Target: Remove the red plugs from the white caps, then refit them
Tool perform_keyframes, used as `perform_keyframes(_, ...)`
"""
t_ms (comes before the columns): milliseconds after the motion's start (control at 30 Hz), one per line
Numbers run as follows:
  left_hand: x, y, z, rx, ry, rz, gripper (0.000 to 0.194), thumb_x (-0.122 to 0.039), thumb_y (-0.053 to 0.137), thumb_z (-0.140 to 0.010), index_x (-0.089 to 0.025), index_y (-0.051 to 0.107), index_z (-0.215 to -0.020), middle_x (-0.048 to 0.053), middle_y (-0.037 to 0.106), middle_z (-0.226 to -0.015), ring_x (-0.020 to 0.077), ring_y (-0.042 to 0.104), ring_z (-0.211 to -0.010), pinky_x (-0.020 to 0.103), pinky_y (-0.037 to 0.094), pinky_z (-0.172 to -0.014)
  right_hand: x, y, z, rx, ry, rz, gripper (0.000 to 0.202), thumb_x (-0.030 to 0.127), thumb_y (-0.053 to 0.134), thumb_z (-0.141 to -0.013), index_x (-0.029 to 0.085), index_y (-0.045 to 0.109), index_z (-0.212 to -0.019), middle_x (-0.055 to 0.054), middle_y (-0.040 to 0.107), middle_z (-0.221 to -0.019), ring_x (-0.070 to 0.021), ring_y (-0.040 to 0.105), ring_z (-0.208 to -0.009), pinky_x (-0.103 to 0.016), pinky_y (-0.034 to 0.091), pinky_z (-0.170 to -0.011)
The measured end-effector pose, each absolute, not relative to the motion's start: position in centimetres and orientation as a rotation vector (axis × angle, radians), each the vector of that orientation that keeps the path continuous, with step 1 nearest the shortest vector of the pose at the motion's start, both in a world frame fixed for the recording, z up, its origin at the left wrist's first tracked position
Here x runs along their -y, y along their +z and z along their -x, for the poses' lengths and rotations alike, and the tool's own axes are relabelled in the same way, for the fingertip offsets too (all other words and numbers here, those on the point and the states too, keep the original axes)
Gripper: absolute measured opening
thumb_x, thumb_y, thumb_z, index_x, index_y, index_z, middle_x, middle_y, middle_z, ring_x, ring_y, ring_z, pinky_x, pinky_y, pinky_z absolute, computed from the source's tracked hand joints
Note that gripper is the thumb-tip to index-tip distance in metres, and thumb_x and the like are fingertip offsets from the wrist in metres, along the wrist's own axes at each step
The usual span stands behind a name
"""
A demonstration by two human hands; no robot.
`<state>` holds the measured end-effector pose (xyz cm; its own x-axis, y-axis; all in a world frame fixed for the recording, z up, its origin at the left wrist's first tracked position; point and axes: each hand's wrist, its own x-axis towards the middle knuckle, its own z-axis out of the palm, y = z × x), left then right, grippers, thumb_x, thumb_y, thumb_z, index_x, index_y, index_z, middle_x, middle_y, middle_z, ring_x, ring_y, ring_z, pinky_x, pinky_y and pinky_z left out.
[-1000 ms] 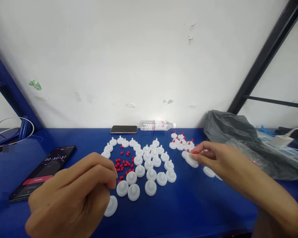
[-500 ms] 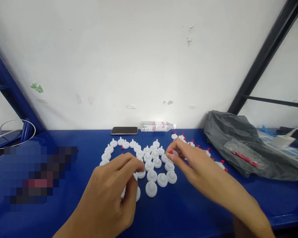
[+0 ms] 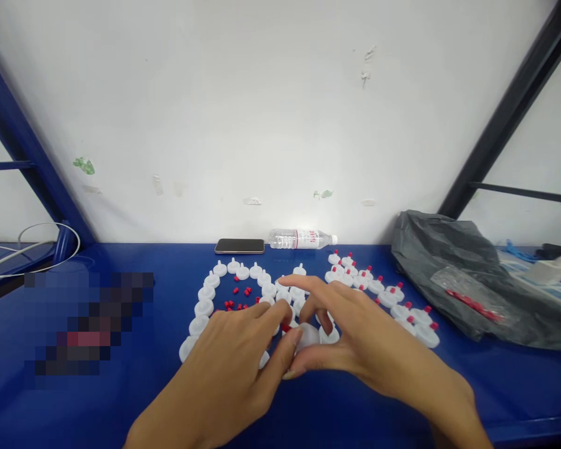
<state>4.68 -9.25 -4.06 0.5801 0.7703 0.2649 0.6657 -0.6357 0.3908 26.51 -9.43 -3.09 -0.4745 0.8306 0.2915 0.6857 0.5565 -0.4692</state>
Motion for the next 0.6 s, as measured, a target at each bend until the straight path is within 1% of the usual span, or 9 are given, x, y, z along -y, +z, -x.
perform_keyframes(67,9.1,-4.2,-4.7,-1.116,0.615,-2.578,0.032,-0.029,0.03,-0.108,-0.024,0.051,-0.085,-0.002,0.062,-0.078,0.017,0.055,-0.066,0.032,0.032,-0.061,9.4,-3.3,-26.4,2.32,0.312,1.187,0.076,0.065,0.072,-0.086,0.04,0.044,-0.151,-0.002,0.07,-0.121,-0.0244,0.066,-0.109,-0.039,0.054,-0.093)
perform_keyframes(100,9.0,-4.4,-4.7,-1.098,0.652,-2.566,0.033,-0.027,0.029,-0.109,-0.024,0.049,-0.082,-0.002,0.061,-0.078,0.0166,0.054,-0.066,0.032,0.032,-0.061,9.4,-3.4,-26.4,2.332,0.268,1.167,0.069,0.064,0.071,-0.088,0.038,0.049,-0.148,-0.003,0.069,-0.125,-0.0248,0.065,-0.112,-0.04,0.053,-0.096)
perform_keyframes(167,9.0,-4.6,-4.6,-1.086,0.76,-2.521,0.033,-0.028,0.03,-0.109,-0.024,0.049,-0.083,-0.003,0.06,-0.077,0.0155,0.054,-0.067,0.031,0.034,-0.062,9.4,-3.4,-26.3,2.355,0.204,1.116,0.05,0.059,0.068,-0.093,0.032,0.061,-0.135,-0.003,0.07,-0.125,-0.0236,0.064,-0.116,-0.039,0.05,-0.102)
perform_keyframes(233,9.0,-4.6,-4.6,-1.039,0.863,-2.484,0.031,-0.027,0.033,-0.109,-0.023,0.049,-0.083,-0.004,0.059,-0.075,0.0134,0.054,-0.066,0.029,0.035,-0.063,9.4,-3.3,-26.3,2.356,0.171,1.045,0.038,0.053,0.067,-0.096,0.028,0.067,-0.124,-0.002,0.073,-0.12,-0.0211,0.066,-0.114,-0.035,0.049,-0.103)
perform_keyframes(333,9.3,-4.5,-4.8,-0.926,1.024,-2.451,0.033,-0.022,0.034,-0.109,-0.022,0.048,-0.078,-0.007,0.052,-0.066,0.0095,0.048,-0.056,0.027,0.034,-0.059,9.7,-2.8,-26.2,2.329,0.07,0.948,0.033,0.045,0.07,-0.097,0.027,0.066,-0.123,0.001,0.076,-0.113,-0.0177,0.068,-0.105,-0.033,0.046,-0.1)
perform_keyframes(433,9.6,-4.2,-5.2,-0.922,1.136,-2.35,0.04,-0.021,0.033,-0.108,-0.021,0.04,-0.069,-0.008,0.041,-0.058,0.0078,0.037,-0.048,0.026,0.03,-0.053,9.9,-2.2,-26.1,2.303,-0.124,0.897,0.026,0.039,0.071,-0.098,0.026,0.064,-0.12,0.002,0.077,-0.109,-0.0164,0.069,-0.096,-0.036,0.039,-0.103)
perform_keyframes(500,9.8,-4.2,-5.7,-0.982,1.154,-2.247,0.044,-0.026,0.033,-0.109,-0.021,0.036,-0.065,-0.007,0.035,-0.054,0.0081,0.032,-0.046,0.027,0.028,-0.05,9.9,-2.1,-25.9,2.28,-0.261,0.873,0.024,0.037,0.069,-0.099,0.025,0.064,-0.119,0.001,0.078,-0.107,-0.0172,0.07,-0.094,-0.039,0.036,-0.106)
perform_keyframes(600,10.1,-4.6,-6.6,-1.062,1.156,-2.001,0.052,-0.04,0.033,-0.109,-0.022,0.035,-0.06,-0.006,0.033,-0.051,0.0093,0.03,-0.046,0.027,0.026,-0.047,9.9,-2.1,-25.3,2.256,-0.423,0.861,0.021,0.034,0.066,-0.101,0.022,0.064,-0.118,-0.001,0.079,-0.106,-0.0189,0.071,-0.091,-0.042,0.037,-0.103)
